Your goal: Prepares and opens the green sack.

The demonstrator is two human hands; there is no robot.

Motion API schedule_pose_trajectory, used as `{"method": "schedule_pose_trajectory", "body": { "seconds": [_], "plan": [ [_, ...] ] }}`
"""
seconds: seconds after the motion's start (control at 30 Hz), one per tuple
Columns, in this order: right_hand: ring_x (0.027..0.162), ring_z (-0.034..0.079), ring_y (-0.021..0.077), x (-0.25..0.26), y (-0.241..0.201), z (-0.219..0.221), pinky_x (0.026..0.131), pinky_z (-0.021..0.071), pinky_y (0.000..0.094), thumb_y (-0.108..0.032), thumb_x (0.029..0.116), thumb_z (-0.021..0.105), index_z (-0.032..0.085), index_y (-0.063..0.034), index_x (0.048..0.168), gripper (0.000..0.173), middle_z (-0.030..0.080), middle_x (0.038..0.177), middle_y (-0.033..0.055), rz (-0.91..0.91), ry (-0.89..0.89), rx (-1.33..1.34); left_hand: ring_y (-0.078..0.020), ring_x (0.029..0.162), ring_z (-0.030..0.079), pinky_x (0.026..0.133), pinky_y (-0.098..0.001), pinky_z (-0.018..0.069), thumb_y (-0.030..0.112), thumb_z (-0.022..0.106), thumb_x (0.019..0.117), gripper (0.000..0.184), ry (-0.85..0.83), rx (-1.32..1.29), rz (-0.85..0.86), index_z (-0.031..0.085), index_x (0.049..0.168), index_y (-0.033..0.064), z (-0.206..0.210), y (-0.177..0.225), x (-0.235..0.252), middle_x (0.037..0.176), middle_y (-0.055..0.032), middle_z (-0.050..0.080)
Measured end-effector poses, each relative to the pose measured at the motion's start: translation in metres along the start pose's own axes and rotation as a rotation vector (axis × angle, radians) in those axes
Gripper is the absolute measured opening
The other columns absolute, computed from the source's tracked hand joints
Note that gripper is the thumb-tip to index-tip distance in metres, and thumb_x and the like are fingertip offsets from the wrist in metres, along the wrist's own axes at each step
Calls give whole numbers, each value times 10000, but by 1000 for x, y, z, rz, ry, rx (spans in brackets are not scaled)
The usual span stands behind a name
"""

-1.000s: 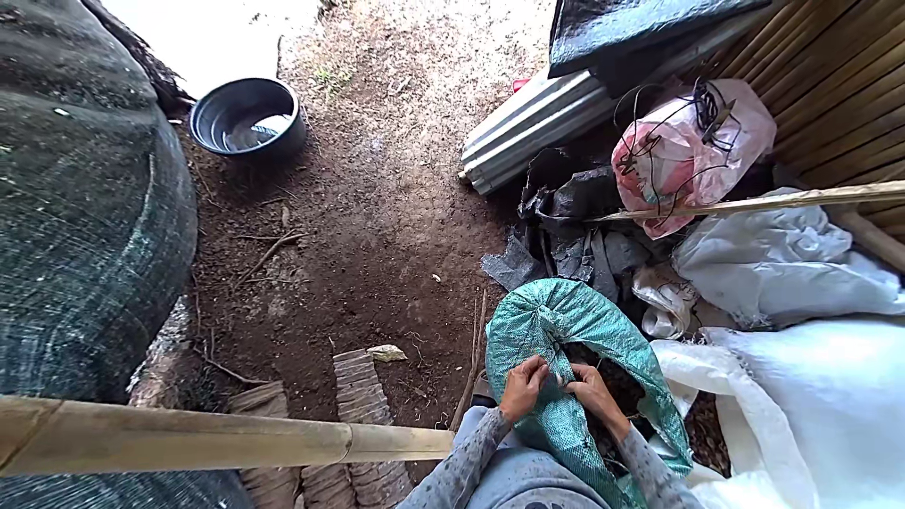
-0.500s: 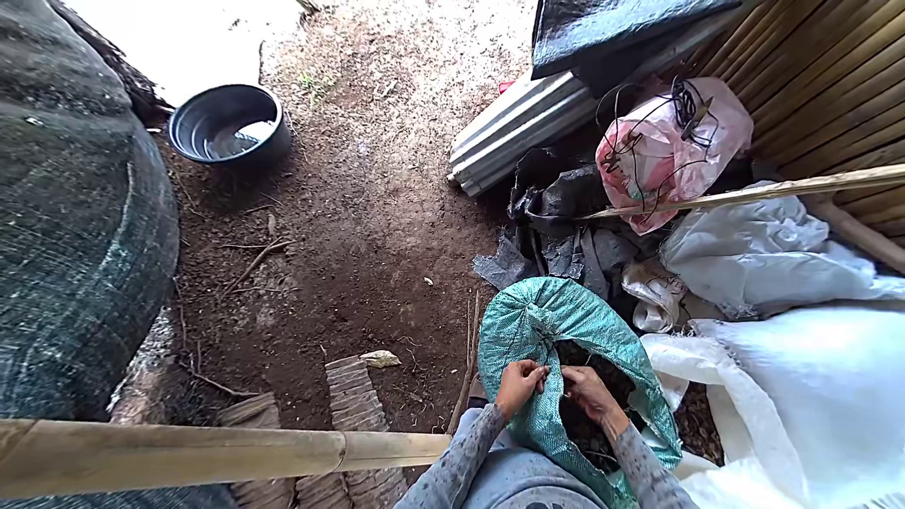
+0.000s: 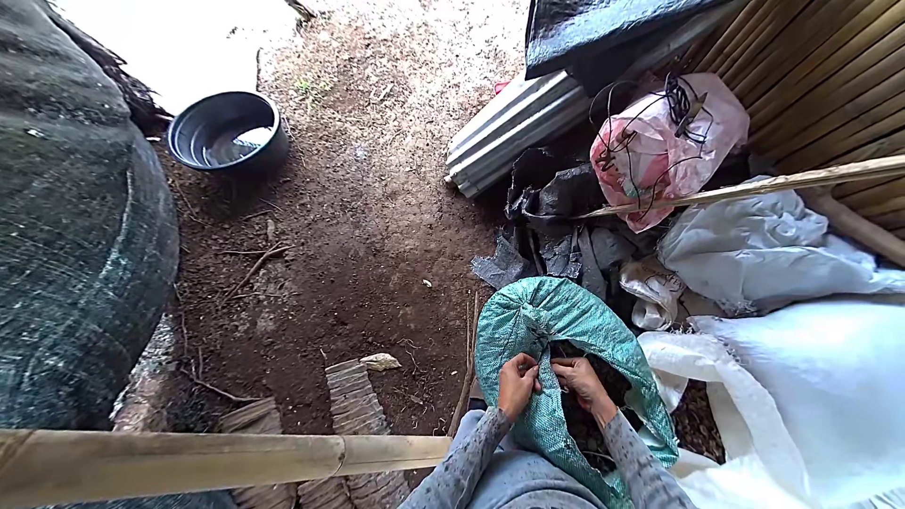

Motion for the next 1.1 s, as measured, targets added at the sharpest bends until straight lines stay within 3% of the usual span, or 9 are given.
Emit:
{"method": "schedule_pose_trajectory", "body": {
  "seconds": [0.1,0.2,0.3,0.37,0.63,0.73,0.8,0.9,1.1],
  "plan": [
    [676,643,69,5,1,0,664,556,245,0,965,662,718,72,996,96,714,815,81,-43,41,-36,-125,621,658,688,-314,571,95,638,990,164,27,192,66,701,1080,-27,-4,9,0,748,-84,702],
    [656,612,29,5,1,1,638,520,213,5,947,684,743,56,974,83,723,806,62,-113,60,-51,-281,894,705,881,-438,552,105,636,958,202,93,437,215,750,1057,-29,-5,22,-3,960,-190,728],
    [673,619,23,5,3,0,646,520,204,7,947,686,745,55,986,85,728,822,63,-98,61,-40,-369,1075,690,939,-512,544,133,663,945,196,156,634,313,784,1053,23,-2,32,-8,1137,-207,716],
    [691,630,30,5,3,-1,662,529,209,2,934,710,746,54,993,87,735,842,75,-86,76,-43,-398,1110,664,971,-518,517,122,667,943,188,171,671,344,793,1043,25,-2,35,-11,1104,-201,735],
    [887,725,134,-1,-10,2,865,572,325,-45,890,777,780,19,997,125,772,952,130,-198,132,-217,-276,1008,720,967,-451,529,77,628,952,198,110,408,102,774,1058,-6,-11,35,-6,1016,-183,756],
    [959,740,217,-13,-21,4,942,554,422,-66,905,757,791,0,1009,128,777,986,149,-297,201,-365,-214,856,663,829,-436,500,171,577,1002,252,70,316,31,763,965,5,-11,37,-6,883,-133,714],
    [958,748,257,-25,-30,8,942,558,459,-61,910,743,792,7,1003,125,777,981,159,-406,257,-453,-208,829,665,820,-439,514,285,666,993,298,36,297,12,760,958,4,-10,40,-4,881,-126,717],
    [914,753,266,-36,-33,12,901,582,459,-46,877,754,789,14,970,117,773,949,165,-511,335,-489,-258,908,672,883,-461,518,287,714,970,320,-12,357,-25,745,1016,-28,-4,45,0,960,-173,715],
    [905,758,240,-51,-19,14,885,592,421,-86,879,791,781,18,1016,172,778,969,158,-389,425,-294,-101,637,496,641,-328,418,144,563,1034,309,-41,145,-67,657,768,18,-2,33,2,683,-13,542]
  ]
}}
Point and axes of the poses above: each hand's wrist, its own x-axis towards the middle knuckle, its own z-axis out of the palm, y = z × x, the point moved 8 cm from there along x, towards the middle knuckle
